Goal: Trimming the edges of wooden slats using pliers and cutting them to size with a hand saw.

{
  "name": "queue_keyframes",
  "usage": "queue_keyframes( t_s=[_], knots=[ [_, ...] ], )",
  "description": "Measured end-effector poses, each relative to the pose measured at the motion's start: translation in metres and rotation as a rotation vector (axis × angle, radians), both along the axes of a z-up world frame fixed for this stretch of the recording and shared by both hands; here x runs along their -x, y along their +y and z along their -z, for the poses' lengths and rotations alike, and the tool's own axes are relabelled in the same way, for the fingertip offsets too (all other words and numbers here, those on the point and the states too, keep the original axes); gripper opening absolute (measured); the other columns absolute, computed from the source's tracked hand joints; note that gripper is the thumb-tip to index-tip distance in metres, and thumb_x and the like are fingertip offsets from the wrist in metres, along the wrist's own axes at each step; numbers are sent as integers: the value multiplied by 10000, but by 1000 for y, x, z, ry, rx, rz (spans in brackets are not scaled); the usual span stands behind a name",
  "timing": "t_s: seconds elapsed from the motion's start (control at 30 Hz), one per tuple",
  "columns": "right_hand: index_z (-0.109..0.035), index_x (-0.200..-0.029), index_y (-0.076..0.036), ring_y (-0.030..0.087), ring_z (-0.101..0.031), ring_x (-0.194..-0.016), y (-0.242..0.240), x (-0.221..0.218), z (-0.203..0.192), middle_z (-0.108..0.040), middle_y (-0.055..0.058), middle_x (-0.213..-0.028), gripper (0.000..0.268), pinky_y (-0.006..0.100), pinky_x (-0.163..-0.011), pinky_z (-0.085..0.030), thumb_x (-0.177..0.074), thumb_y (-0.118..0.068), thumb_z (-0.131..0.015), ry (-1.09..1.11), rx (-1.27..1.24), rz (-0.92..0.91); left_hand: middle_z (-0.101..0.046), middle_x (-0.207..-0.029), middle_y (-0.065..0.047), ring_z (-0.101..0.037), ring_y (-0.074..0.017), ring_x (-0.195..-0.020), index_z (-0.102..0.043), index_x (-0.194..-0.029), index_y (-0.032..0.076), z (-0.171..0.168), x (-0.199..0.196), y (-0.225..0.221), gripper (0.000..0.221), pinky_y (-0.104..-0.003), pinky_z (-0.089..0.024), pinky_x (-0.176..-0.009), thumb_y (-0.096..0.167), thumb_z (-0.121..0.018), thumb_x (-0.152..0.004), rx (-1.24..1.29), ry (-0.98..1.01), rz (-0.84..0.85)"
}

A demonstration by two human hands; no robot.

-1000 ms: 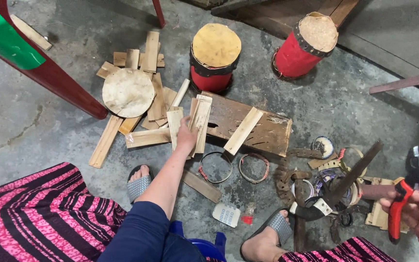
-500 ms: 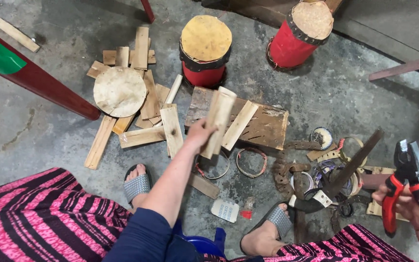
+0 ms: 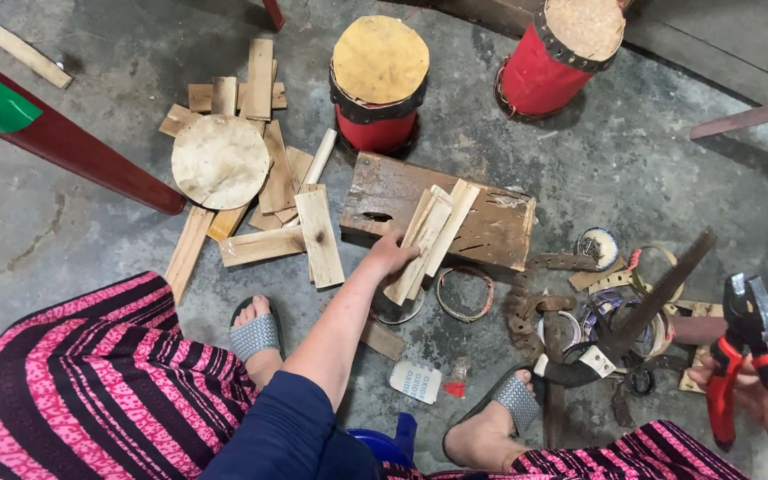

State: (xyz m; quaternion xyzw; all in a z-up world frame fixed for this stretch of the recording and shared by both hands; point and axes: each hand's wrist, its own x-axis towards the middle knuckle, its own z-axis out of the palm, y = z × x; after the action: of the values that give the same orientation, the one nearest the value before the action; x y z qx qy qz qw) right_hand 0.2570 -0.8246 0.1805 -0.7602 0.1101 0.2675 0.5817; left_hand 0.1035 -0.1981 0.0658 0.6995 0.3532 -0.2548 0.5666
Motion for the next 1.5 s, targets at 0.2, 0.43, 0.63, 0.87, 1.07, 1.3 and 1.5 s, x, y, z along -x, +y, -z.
queue_keyframes(
  t_s=[0.2, 0.43, 0.63, 0.87, 1.07, 1.3, 1.5],
  knots=[
    [-491, -1294, 208, 662, -579, -1083, 4, -2, -3, -558, 405, -1264, 656, 776, -1018, -438, -827, -252, -462, 14, 7, -76, -610, -1417, -173, -608, -312, -1252, -503, -1419, 108, 46, 2, -22, 527, -469, -492, -1053, 255, -620, -927, 260, -85, -220],
    [-497, -1399, 195, 657, -595, -1233, 39, 19, -61, -539, 362, -1508, 788, 771, -1062, -416, -788, -286, -372, 57, 46, -181, -694, -1317, -162, -702, -292, -1102, -557, -1411, 87, 34, 7, -22, 587, -452, -581, -954, 230, -704, -862, 583, -88, -483],
    [-536, -1311, 226, 661, -646, -1032, 89, 41, -77, -601, 432, -1319, 791, 755, -881, -512, -822, -386, -427, -176, 120, -191, -647, -1313, -105, -632, -256, -1235, -531, -1391, 27, -9, 16, 9, 575, -420, -589, -996, 187, -694, -863, 755, -51, -389],
    [-449, -1377, 189, 745, -529, -1047, -3, -45, 7, -527, 441, -1274, 401, 834, -980, -399, -1082, -74, -381, 29, 71, -43, -625, -1405, -86, -588, -260, -1333, -543, -1403, 47, -41, 52, 87, 603, -433, -524, -1122, 147, -691, -828, 664, -102, -466],
    [-406, -1388, 208, 712, -496, -1068, -31, -127, 6, -489, 488, -1266, 379, 820, -955, -391, -1122, -58, -357, 71, 105, -41, -667, -1153, -217, -634, -352, -1119, -668, -1211, 46, 12, 96, 150, 470, -549, -505, -904, 222, -830, -806, 122, -247, -671],
    [-431, -1387, 184, 619, -569, -1104, 177, 29, -121, -551, 460, -1254, 513, 741, -974, -433, -1024, -167, -343, -65, 128, -154, -577, -1338, -152, -542, -317, -1222, -511, -1419, 66, 4, 113, 203, 450, -433, -481, -1007, 147, -620, -990, -458, -88, -699],
    [-462, -1432, 124, 559, -629, -1174, 222, 70, -164, -601, 376, -1344, 728, 662, -1127, -436, -851, -302, -351, -194, 168, -280, -390, -1569, -179, -344, -337, -1468, -348, -1548, 71, -27, 84, 109, 740, -486, -283, -1227, 289, -701, -936, -653, -106, -557]
  ],
)
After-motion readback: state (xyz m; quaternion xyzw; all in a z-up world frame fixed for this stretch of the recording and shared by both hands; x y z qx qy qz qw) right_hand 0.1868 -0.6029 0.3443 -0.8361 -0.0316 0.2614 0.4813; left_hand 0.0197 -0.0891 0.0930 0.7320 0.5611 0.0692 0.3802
